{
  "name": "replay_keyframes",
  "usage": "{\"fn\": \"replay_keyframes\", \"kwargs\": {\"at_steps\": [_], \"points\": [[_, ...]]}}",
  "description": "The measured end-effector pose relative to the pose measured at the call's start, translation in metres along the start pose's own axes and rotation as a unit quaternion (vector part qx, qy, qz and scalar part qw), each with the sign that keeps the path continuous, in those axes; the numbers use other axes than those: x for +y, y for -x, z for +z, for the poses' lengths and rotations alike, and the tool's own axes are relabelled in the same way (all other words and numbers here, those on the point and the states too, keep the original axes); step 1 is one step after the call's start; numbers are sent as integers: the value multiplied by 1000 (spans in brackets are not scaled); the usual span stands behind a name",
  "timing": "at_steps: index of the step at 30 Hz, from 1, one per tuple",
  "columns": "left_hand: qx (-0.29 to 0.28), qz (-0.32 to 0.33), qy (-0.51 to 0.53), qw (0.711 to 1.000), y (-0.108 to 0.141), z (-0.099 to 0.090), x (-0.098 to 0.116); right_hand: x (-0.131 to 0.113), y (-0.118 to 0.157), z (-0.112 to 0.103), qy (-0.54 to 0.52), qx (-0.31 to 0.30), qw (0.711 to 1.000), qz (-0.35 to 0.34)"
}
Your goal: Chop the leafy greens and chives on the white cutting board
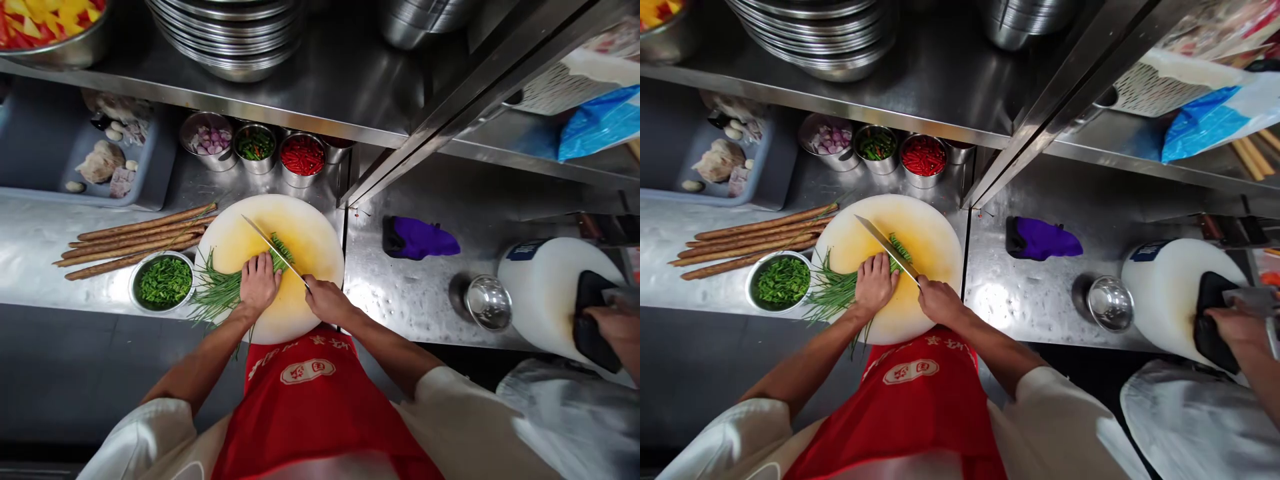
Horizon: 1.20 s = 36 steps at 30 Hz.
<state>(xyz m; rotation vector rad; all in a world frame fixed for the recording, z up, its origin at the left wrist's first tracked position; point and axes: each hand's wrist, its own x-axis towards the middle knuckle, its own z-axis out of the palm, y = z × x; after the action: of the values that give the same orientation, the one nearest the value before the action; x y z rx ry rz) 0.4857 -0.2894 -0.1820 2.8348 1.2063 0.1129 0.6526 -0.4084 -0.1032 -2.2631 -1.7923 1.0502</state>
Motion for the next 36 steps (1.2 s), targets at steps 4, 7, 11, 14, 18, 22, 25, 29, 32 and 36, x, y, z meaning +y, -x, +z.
{"fn": "replay_keyframes", "kwargs": {"at_steps": [4,7,11,14,18,22,25,29,32,36], "points": [[3,-1,-6,1000,-4,-6,-1,9,0,2,-19,28,999,-24],[-2,-5,3,1000,-4,-11,-8,10,19,-1,-42,53,997,-30],[-8,-17,13,1000,5,-10,-14,4,44,1,-64,59,996,-31],[5,-15,5,1000,12,-3,-9,0,51,3,-57,34,998,-14],[18,-31,9,999,15,4,-3,-2,49,-1,-24,6,1000,14],[8,-27,39,999,14,5,-3,-5,29,-8,11,-23,999,31],[7,-27,45,999,14,5,-3,-6,2,-4,23,-11,999,35],[8,-26,35,999,14,2,-4,-4,-17,4,8,28,1000,6],[9,-25,44,999,15,-1,-8,-1,-2,3,-15,48,999,0],[1,-29,47,998,20,-4,-12,1,37,-1,-41,48,998,19]]}}
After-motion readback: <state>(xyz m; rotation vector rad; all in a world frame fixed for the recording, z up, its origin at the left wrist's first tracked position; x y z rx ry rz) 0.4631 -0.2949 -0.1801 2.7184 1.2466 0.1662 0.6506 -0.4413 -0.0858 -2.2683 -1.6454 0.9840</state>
